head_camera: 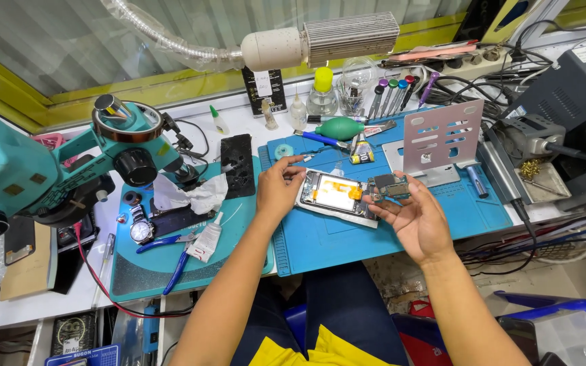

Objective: Technician disassembling a mobile phone to access and work on internal components like the battery and motherboard at a repair station.

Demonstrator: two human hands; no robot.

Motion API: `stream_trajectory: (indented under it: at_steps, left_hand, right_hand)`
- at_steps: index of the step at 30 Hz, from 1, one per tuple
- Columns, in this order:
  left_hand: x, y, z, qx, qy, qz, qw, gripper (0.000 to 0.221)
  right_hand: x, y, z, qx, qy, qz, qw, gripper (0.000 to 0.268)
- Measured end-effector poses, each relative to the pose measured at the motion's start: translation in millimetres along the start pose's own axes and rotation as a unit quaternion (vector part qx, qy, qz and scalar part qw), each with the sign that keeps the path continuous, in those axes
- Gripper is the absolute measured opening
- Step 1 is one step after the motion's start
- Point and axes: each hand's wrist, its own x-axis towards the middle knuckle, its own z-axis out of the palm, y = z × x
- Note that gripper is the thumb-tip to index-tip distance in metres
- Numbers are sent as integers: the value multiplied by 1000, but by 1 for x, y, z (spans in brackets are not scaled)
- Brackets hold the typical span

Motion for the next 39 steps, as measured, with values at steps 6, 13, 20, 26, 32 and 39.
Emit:
stream_trajectory:
  at_steps: [6, 13, 20, 26, 32, 39]
  left_hand:
    - [-1, 10, -1, 14, 1, -6, 1000, 36]
    - [3, 8, 1, 15, 14, -14, 1000, 32]
    - [0, 20, 2, 51, 21, -33, 998, 39]
    - [0, 24, 3, 83, 24, -36, 996, 39]
    - [1, 25, 3, 68, 27, -65, 995, 49]
    - [2, 20, 4, 47, 37, -74, 995, 54]
  right_hand:
    - [19, 16, -30, 129, 51, 98, 985, 29]
    - [18, 17, -25, 159, 47, 109, 980, 30]
    - [20, 18, -26, 149, 28, 119, 981, 33]
    - [19, 17, -22, 151, 15, 117, 982, 37]
    - [8, 9, 3, 37, -9, 36, 999, 27]
    - [13, 38, -1, -627, -38, -291, 722, 51]
